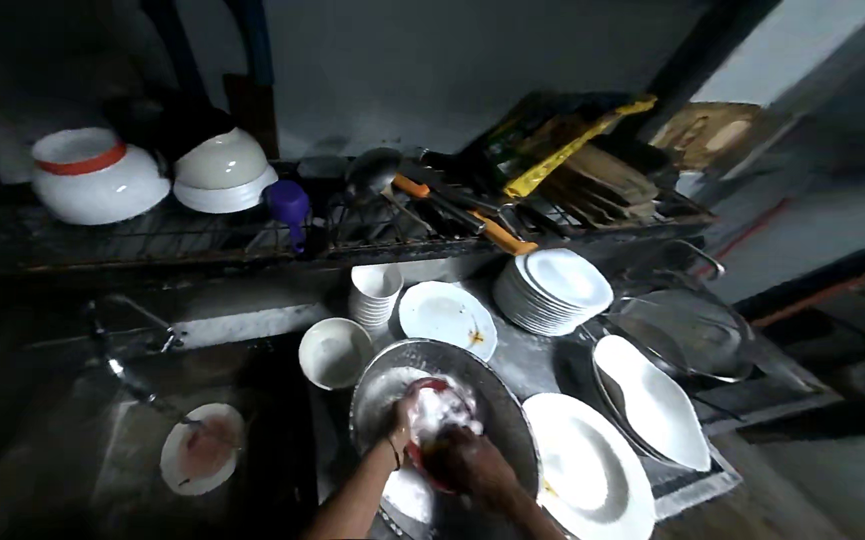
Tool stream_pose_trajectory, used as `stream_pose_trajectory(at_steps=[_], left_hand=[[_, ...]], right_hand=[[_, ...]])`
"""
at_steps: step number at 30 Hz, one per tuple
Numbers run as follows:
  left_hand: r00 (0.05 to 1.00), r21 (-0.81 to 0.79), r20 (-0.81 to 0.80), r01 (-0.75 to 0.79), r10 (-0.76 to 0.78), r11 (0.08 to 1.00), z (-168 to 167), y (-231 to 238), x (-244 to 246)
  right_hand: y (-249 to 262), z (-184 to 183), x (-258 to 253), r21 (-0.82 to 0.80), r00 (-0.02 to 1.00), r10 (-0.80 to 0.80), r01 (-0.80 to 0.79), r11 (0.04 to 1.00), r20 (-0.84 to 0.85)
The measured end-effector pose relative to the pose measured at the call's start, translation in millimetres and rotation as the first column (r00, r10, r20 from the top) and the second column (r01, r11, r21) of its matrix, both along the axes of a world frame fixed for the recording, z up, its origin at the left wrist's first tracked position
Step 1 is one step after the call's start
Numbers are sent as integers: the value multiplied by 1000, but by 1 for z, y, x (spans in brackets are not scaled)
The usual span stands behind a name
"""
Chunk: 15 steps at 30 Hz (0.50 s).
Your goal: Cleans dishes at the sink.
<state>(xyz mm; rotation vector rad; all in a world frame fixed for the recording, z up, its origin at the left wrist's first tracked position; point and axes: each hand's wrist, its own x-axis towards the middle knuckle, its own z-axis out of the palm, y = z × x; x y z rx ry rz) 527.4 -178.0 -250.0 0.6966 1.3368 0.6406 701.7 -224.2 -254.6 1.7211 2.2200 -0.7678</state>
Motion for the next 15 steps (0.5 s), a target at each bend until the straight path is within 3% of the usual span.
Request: stream_pose_trajectory(at_steps=[2, 5, 7, 9, 11, 13, 15], left_hand=[[998, 46, -54, 29, -27, 999, -5, -2, 7], [997, 53, -75, -32, 36, 998, -12, 5, 17], [998, -6, -48, -47, 47, 999, -4, 13, 8], [1000, -16, -2, -13, 13, 1000, -1, 15, -2], [999, 10, 26, 23, -23, 1000, -1, 16, -2], [999, 53, 40, 19, -21, 998, -4, 15, 3], [999, 84, 28, 44, -46, 995, -4, 17, 3]], right_hand=[[18, -5, -13, 52, 984, -121, 116, 992, 130], [25, -6, -40, 156, 934, -248, 294, 943, -258], [17, -9, -32, 104, 907, -162, 218, 971, -389], [17, -5, -10, -66, 949, -169, 157, 985, -266], [32, -4, -6, -33, 961, -236, 234, 972, -146], [42, -10, -26, -1, 902, -366, 376, 927, -229], [34, -7, -47, -12, 852, -366, 390, 921, -374]])
